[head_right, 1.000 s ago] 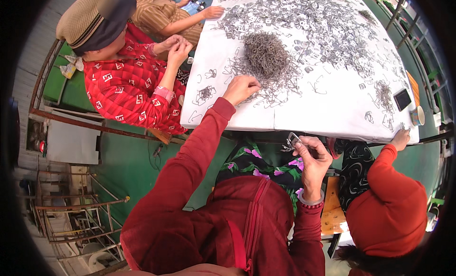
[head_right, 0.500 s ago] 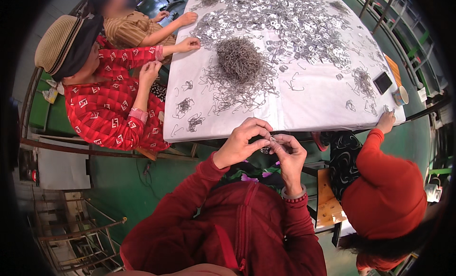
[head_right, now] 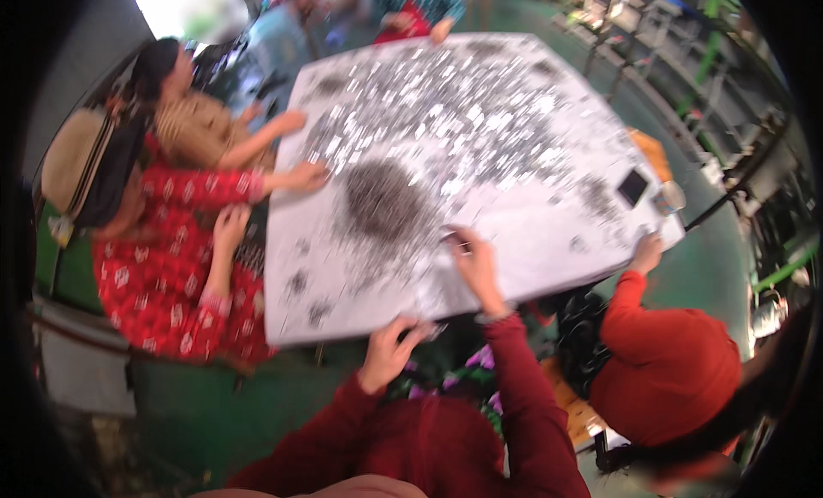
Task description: The person walks to a table and joins others in sorting small metal parts by hand. They pick up individual pieces from a large pile, separate them, and place them into smaller piles on the table.
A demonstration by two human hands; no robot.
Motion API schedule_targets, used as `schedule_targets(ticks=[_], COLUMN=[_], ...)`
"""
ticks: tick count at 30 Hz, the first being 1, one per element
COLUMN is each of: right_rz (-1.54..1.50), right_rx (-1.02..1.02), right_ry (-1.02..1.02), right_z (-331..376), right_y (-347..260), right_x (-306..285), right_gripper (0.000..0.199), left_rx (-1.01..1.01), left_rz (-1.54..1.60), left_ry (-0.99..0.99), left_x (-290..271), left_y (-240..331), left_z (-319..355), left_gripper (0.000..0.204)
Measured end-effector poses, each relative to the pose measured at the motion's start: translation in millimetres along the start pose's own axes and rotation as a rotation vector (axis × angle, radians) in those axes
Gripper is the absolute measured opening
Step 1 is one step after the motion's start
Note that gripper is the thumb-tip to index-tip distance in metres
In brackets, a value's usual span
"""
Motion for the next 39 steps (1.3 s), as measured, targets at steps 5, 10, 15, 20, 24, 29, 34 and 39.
schedule_targets(ticks=[5,10,15,20,24,29,34,39], right_rz=[0.723,0.879,0.596,-0.189,-0.364,-0.350,-0.360,-0.418], right_rx=[-0.494,-0.326,-0.254,0.217,0.238,0.241,0.260,0.268], right_ry=[-0.401,-0.605,-0.130,0.049,-0.055,0.034,0.146,0.111], right_z=[-70.4,-75.7,-73.9,-18.0,44.9,88.3,109.7,123.6], right_y=[77.7,112.6,110.1,63.1,-35.3,-88.6,-102.9,-93.0], right_x=[83.2,68.6,19.1,-8.7,3.8,-6.6,-20.8,-12.1], right_gripper=[0.042,0.038,0.027,0.022,0.020,0.021,0.016,0.015], left_rx=[-0.089,-0.083,-0.029,-0.014,-0.053,0.092,0.149,0.113], left_rz=[0.078,0.074,0.042,0.094,0.078,-0.118,-0.078,-0.127], left_ry=[-0.038,-0.061,-0.007,-0.021,-0.006,-0.022,-0.015,-0.023], left_x=[-18.1,-21.1,-22.6,-10.7,-13.5,-1.5,7.6,7.7], left_y=[-3.5,-10.9,-10.1,-9.5,-10.9,14.0,19.8,0.7], left_z=[10.2,13.6,14.1,12.9,6.9,-1.2,11.2,24.2], left_gripper=[0.007,0.009,0.008,0.006,0.006,0.008,0.009,0.011])
Point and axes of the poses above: each hand's wrist, its own z-axis away from the middle knuckle, its own x-axis out of the palm, y = z × x, the point moved 5 cm from there along -z, towards the middle knuckle, and after that the axes turned 15 degrees about -x, right-handed, at the moved point
